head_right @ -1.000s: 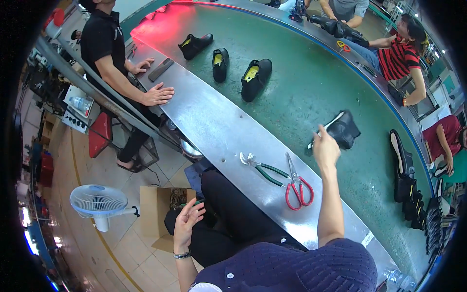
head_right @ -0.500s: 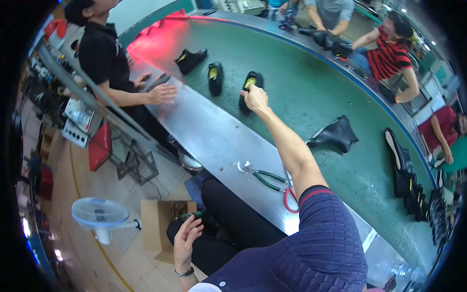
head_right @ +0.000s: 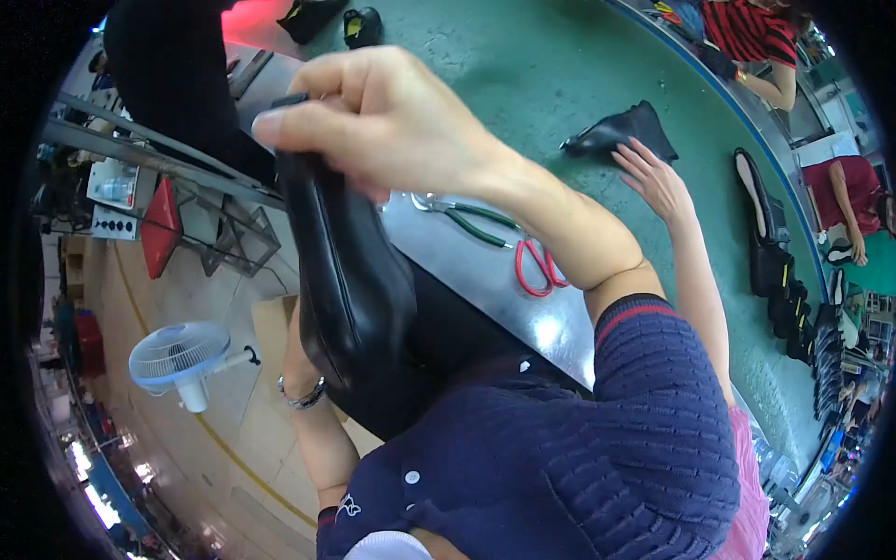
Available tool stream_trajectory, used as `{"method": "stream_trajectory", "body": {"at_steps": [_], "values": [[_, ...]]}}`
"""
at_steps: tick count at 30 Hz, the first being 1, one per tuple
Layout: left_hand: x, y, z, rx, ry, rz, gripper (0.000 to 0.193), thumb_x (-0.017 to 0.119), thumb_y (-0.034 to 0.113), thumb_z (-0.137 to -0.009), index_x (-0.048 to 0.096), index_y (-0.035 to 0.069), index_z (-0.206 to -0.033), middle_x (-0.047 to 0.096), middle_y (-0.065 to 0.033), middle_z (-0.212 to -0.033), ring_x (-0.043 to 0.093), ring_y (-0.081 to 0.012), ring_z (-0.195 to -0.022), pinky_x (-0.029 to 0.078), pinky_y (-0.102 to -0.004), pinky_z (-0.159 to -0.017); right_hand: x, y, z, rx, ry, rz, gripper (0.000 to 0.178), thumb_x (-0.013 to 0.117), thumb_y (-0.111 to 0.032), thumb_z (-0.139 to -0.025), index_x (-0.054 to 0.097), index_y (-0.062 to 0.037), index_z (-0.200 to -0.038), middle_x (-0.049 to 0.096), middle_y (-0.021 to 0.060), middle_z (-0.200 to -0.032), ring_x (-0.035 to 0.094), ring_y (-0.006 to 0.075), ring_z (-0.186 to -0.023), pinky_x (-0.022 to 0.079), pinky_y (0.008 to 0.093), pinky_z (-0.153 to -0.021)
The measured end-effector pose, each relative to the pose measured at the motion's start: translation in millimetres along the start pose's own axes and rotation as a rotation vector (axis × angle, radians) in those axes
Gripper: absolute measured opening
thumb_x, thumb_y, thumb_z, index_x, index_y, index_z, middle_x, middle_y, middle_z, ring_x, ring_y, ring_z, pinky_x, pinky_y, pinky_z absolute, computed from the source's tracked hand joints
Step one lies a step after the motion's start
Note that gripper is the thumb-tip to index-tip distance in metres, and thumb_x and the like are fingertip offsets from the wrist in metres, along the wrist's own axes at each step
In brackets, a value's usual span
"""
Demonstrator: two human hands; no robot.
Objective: Manufacturing shoes by trimming excess material and assembling components.
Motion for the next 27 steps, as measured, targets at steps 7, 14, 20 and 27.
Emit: {"method": "stream_trajectory", "body": {"at_steps": [7, 14, 20, 27], "values": [[-4, -85, 14, 0.003, 0.088, 0.192, 0.122, 0.087, 0.017, -0.065, 0.004, 0.003, -0.153, 0.029, -0.012, -0.152, 0.036, -0.0216, -0.134, 0.032, -0.0365, -0.11, 27, 39, -27, 0.072, -0.141, -0.113, 0.031, 0.065, -0.028, -0.093, 0.059, -0.0039, -0.073, 0.054, -0.0022, -0.055, 0.049, 0.004, -0.044, 0.035, 0.021, -0.04], [-15, -100, 2, 0.202, 0.232, 0.218, 0.061, 0.08, 0.01, -0.076, 0.049, 0.0, -0.128, 0.059, -0.0067, -0.118, 0.057, -0.0176, -0.11, 0.046, -0.0336, -0.095, 34, 31, 52, -0.362, -0.118, 0.423, 0.08, 0.079, -0.029, -0.076, 0.041, -0.0081, -0.144, 0.057, 0.0138, -0.114, 0.06, 0.0295, -0.103, 0.051, 0.036, -0.084], [-28, -81, -31, 0.188, 0.102, 0.267, 0.064, 0.075, 0.008, -0.08, 0.041, 0.001, -0.134, 0.056, -0.0121, -0.121, 0.061, -0.0204, -0.106, 0.057, -0.0322, -0.082, 33, 54, 66, -0.357, 0.093, 0.66, 0.077, 0.076, -0.016, -0.075, 0.042, -0.007, -0.143, 0.055, 0.0187, -0.128, 0.059, 0.0362, -0.111, 0.051, 0.0401, -0.091], [-32, -69, -50, 0.191, 0.147, 0.103, 0.078, 0.077, 0.015, -0.08, 0.033, 0.003, -0.142, 0.052, -0.0112, -0.129, 0.057, -0.0189, -0.111, 0.052, -0.0301, -0.089, 32, 74, 75, -0.375, 0.077, 0.58, 0.078, 0.072, -0.003, -0.07, 0.043, -0.0046, -0.142, 0.044, 0.0203, -0.144, 0.05, 0.0348, -0.127, 0.044, 0.0394, -0.104]]}}
Point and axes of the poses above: each hand's wrist, its own z-axis away from the middle knuckle, its own x-axis out of the palm, y = z × x, the point moved 7 cm from there along -z, towards the middle knuckle
